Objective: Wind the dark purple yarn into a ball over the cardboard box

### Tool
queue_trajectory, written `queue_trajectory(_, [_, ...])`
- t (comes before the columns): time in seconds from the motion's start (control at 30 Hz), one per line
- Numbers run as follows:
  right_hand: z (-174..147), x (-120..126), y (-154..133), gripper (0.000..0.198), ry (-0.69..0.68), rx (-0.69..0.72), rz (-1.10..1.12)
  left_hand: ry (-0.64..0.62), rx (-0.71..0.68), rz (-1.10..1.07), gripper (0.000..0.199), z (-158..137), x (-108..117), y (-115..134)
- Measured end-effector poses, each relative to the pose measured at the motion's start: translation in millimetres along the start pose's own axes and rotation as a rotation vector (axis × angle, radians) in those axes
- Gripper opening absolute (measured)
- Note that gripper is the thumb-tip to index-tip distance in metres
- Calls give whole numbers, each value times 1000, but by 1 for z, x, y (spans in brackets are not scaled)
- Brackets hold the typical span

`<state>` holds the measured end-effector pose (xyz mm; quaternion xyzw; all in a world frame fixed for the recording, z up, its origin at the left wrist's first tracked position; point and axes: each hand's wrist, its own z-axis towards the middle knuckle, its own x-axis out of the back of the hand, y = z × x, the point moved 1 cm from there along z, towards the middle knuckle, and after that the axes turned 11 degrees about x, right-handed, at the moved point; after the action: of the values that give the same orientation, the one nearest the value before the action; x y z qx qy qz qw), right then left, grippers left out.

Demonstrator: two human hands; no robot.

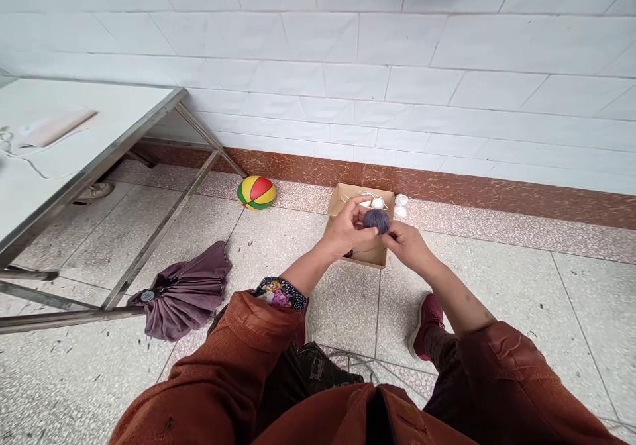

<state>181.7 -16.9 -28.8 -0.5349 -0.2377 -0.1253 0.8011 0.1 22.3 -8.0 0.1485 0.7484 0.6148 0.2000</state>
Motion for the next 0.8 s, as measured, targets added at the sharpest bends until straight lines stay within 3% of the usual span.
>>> queue_trajectory(0.1, [-1,-2,-14,21,-133,83,71,182,26,75,64,7,10,-3])
queue_trajectory(0.17, [-1,2,-23,21,-176,102,160,210,41,135,65,9,13,-6])
queue_trajectory(0.3, [-1,18,-27,24,-86,28,331,172,52,274,73,8,11,-12])
queue_trajectory(0.43, [2,34,-19,29,110,-58,358,-3,63,357,79,0,1,-12])
queue_trajectory(0.53, [5,35,-12,28,213,-86,275,-206,39,268,79,-6,-6,-7])
queue_trajectory(0.63, [6,26,-6,27,199,-84,176,-338,43,52,73,-8,-10,0])
queue_trajectory(0.7, [5,16,-3,25,143,-79,120,-307,54,-98,65,-6,-10,2])
queue_trajectory(0.8, [2,4,-4,20,46,-50,46,-163,76,-227,49,-2,-5,1])
